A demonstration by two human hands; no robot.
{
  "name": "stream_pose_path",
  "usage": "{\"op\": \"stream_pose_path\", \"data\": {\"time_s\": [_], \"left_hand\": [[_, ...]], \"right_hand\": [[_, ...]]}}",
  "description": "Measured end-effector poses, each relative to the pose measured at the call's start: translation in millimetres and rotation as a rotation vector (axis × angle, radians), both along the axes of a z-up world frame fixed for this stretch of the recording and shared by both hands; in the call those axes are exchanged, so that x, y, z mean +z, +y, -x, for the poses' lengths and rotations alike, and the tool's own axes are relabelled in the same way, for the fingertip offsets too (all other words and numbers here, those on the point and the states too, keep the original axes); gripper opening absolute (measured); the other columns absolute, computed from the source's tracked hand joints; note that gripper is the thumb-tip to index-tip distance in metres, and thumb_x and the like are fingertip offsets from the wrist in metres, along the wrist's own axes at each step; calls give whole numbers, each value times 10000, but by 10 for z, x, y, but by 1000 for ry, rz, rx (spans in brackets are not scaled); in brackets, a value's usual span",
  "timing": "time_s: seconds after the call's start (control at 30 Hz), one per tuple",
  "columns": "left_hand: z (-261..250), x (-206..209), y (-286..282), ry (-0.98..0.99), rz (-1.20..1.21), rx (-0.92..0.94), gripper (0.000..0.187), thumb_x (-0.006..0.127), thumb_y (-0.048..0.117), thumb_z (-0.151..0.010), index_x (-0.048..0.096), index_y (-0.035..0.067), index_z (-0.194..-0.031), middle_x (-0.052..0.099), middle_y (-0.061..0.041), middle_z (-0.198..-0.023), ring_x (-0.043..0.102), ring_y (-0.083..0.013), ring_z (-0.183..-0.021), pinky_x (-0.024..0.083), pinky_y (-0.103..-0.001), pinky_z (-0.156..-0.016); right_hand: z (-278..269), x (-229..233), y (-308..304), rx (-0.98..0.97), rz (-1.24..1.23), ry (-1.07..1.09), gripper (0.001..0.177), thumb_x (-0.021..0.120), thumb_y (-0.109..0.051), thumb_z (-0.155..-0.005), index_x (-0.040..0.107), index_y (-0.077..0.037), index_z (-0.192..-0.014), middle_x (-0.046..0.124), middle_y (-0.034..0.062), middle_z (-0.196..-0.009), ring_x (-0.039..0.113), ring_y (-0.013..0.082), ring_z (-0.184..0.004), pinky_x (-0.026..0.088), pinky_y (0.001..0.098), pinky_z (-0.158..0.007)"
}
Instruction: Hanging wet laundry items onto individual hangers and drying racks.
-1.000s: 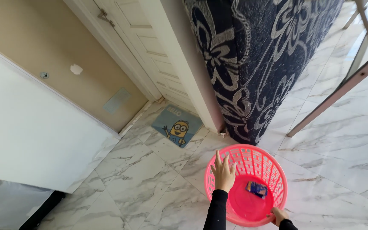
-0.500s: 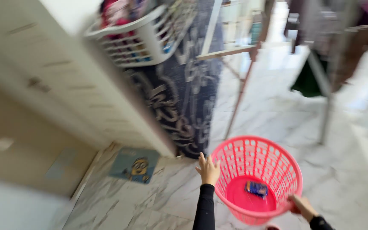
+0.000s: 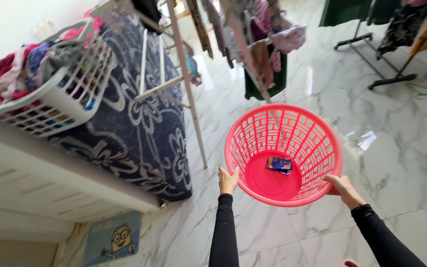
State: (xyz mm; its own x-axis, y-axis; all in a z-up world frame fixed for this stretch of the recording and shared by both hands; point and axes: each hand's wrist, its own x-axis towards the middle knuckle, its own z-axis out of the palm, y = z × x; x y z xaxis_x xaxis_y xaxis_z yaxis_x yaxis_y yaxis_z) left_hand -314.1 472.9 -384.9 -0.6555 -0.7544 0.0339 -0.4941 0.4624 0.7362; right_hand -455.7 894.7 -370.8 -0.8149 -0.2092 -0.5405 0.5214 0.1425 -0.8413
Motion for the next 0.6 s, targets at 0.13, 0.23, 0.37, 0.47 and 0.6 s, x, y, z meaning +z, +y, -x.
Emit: {"op": "stream_pose_path", "data": {"time_s": [0.13, 0.23, 0.37, 0.47, 0.6], "left_hand": [[457, 956, 838, -125, -441, 14, 908, 725, 385, -818, 297, 36, -1539, 721, -260, -1140, 757, -429, -957, 606, -521, -820], [1303, 78, 1038, 165, -208, -97, 576, 823, 213, -727, 605, 11, -1220, 763, -174, -1004, 757, -321, -948, 594, -422, -844], [1792, 384, 1778, 212, -381, -68, 473, 677, 79, -703, 650, 38, -1174, 774, -173, -1011, 766, -307, -922, 594, -400, -822], [2227, 402, 2155, 248, -409, -38, 476, 673, 73, -697, 657, 41, -1172, 775, -179, -1016, 768, -314, -924, 584, -390, -829], [2799, 177, 2497, 321, -382, -10, 464, 659, 86, -728, 673, 13, -1187, 782, -191, -1032, 763, -314, -948, 573, -386, -858]], "right_hand": [[561, 138, 648, -3, 21, 46, 411, 705, -267, -855, 713, 105, -1029, 770, 188, -929, 757, 265, -809, 618, 406, -779], [1088, 63, 1157, -22, -50, 71, 414, 704, -282, -861, 722, 83, -1054, 746, 187, -895, 727, 283, -763, 606, 431, -744], [1575, 354, 1696, -59, -42, 70, 476, 730, -344, -878, 695, 94, -1061, 741, 157, -880, 730, 252, -740, 612, 410, -744], [2020, 431, 2025, -86, -66, 81, 506, 720, -388, -909, 684, 92, -1064, 735, 154, -872, 723, 238, -736, 611, 399, -737], [2644, 112, 2351, -117, -51, 101, 500, 699, -459, -954, 683, 14, -1114, 719, 114, -958, 679, 223, -828, 559, 405, -735]]}}
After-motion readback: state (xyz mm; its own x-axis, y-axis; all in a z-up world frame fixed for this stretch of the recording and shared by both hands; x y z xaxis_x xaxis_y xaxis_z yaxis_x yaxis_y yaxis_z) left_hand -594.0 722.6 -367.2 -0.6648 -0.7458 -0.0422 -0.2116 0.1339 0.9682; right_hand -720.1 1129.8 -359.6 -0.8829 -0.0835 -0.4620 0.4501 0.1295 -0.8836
